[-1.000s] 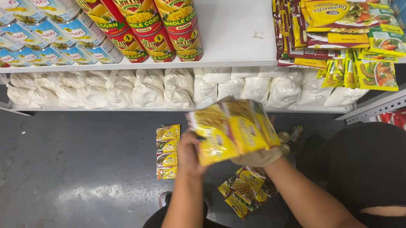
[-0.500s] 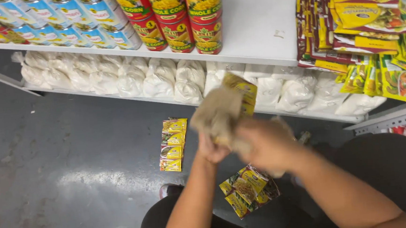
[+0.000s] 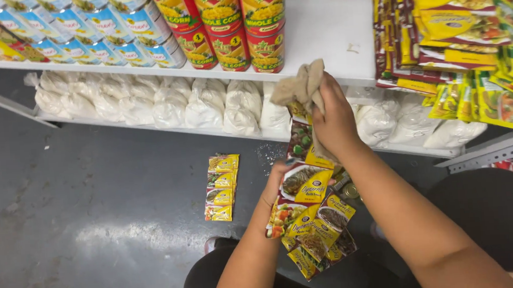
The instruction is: Wiping and organizing seasoning packets into neat stacks on a lower grocery store shelf.
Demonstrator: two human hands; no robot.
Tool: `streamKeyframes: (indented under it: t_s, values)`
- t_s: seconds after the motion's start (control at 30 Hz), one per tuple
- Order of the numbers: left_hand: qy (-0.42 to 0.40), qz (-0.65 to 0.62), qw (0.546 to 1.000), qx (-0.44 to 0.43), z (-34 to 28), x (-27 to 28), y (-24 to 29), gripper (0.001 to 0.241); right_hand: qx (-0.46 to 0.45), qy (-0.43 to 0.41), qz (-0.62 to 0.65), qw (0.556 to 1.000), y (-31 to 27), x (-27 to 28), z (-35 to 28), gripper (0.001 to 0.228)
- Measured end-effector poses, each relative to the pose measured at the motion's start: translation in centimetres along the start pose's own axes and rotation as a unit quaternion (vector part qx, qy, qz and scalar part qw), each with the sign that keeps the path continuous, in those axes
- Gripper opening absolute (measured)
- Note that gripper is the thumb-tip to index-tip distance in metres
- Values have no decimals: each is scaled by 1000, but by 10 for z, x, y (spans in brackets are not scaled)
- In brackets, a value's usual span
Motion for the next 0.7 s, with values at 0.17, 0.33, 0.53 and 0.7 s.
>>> streamKeyframes:
  t_s: [0.17, 0.33, 0.53, 0.7]
  values:
    - [25, -12, 1000, 15, 5, 6, -15, 81, -7, 90, 63, 994, 7, 57, -18, 51]
    - [1, 61, 986, -156, 0, -31, 29, 87, -72, 67, 15, 995, 12, 142, -82, 34]
    - [190, 126, 915, -333, 48, -46, 43, 85, -121, -311, 197, 922, -62, 126, -125, 123]
    - [151, 78, 892, -420, 85, -106, 78, 90, -176, -139, -25, 974, -28, 140, -87, 70]
Point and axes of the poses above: each hand's wrist, its own z-axis towards the middle knuckle, its own x-axis out of the back of the hand, y = z × x, the point moved 8 cm from there along z, towards the middle knuckle, and after that the axes turned 10 degrees about y, right-handed, at the moved point
